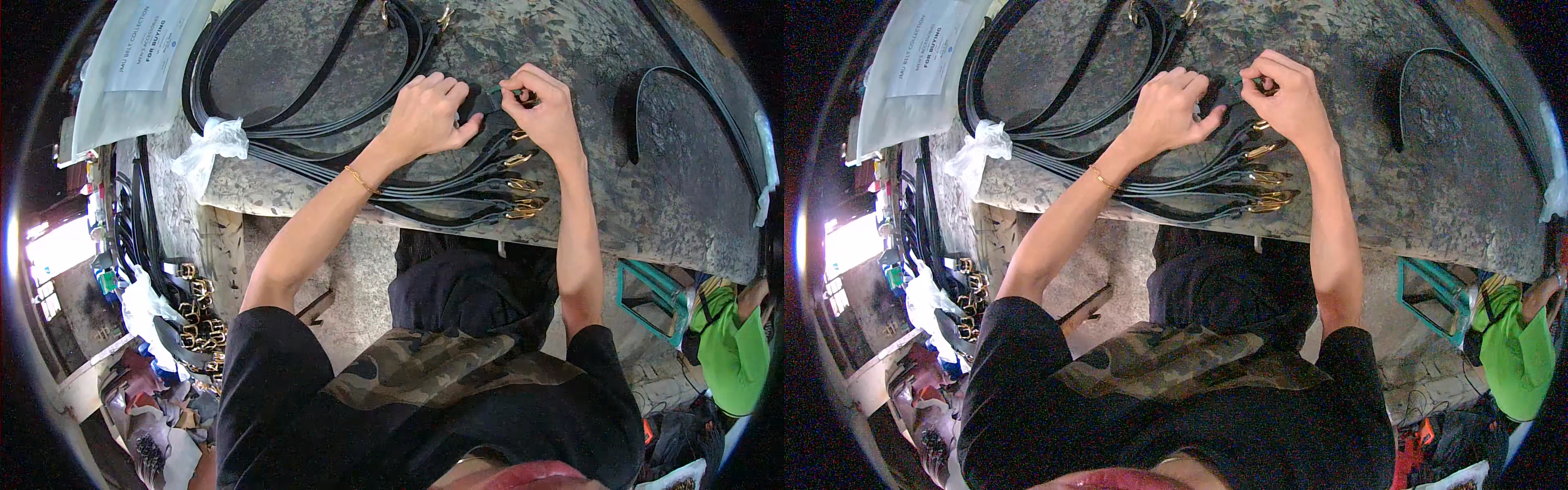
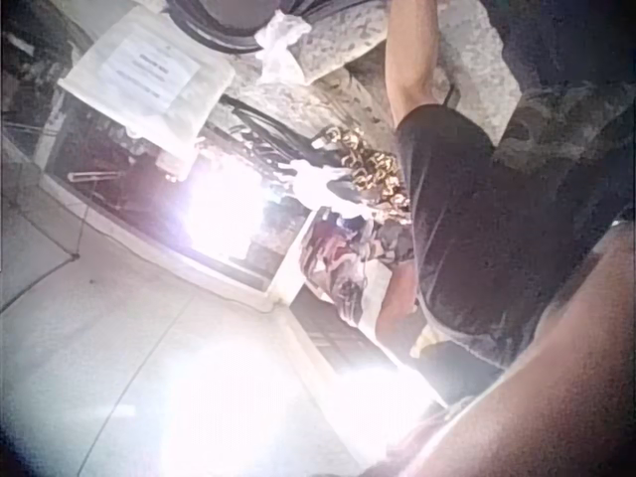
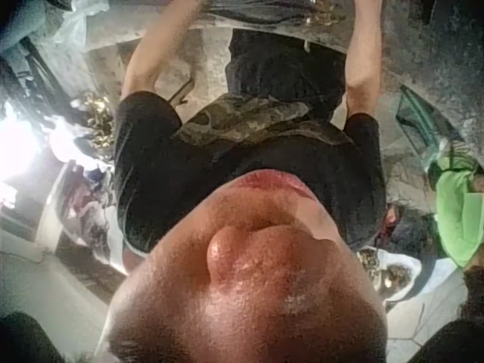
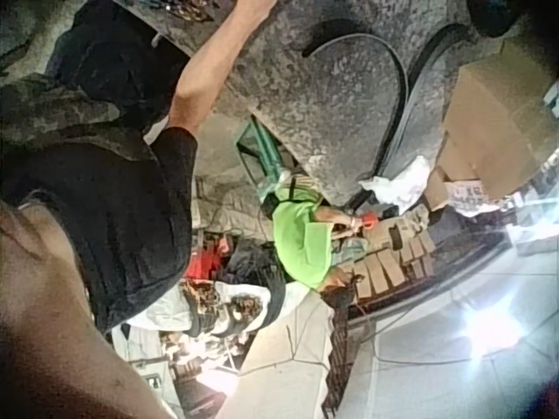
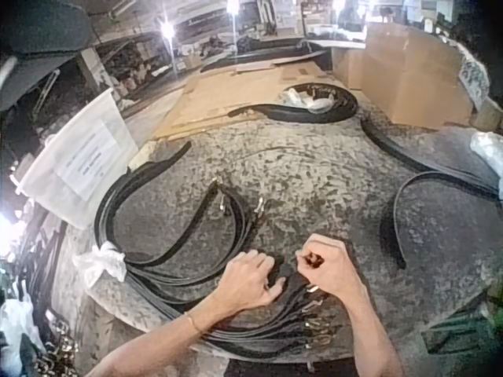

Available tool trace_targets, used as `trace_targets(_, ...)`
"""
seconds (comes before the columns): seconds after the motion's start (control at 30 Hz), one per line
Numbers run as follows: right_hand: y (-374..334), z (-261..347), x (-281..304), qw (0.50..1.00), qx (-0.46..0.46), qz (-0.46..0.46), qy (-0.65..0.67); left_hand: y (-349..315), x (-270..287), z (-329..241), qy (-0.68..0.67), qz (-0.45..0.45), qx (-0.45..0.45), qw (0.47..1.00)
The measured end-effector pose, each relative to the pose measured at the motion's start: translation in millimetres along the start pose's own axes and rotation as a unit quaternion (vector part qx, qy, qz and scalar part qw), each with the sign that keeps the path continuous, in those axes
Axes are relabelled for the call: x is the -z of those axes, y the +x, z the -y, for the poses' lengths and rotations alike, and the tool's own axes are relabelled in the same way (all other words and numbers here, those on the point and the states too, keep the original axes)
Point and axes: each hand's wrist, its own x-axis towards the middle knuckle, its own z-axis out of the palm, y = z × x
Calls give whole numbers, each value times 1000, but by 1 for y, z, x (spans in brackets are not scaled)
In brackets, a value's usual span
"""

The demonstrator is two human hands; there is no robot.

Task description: Manually assemble and clean hardware on black leather straps.

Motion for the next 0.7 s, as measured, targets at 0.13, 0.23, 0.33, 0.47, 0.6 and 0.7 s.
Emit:
trace_targets(0.13,0,0,1,1000,7,5,-13,0,-1,0,-7,-11,-3,1000)
trace_targets(0.23,-1,0,-1,1000,-22,-12,4,0,5,0,-78,-2,5,997)
trace_targets(0.33,-4,-18,-4,988,-109,-45,95,1,11,7,-124,-22,-31,992)
trace_targets(0.47,1,-28,-7,951,-177,-126,222,-3,8,8,-155,-34,-23,987)
trace_targets(0.6,-1,-47,0,894,-214,-150,364,-4,-1,6,-178,-32,-9,983)
trace_targets(0.7,1,-43,-2,889,-207,-145,382,-7,0,7,-153,-31,-21,988)
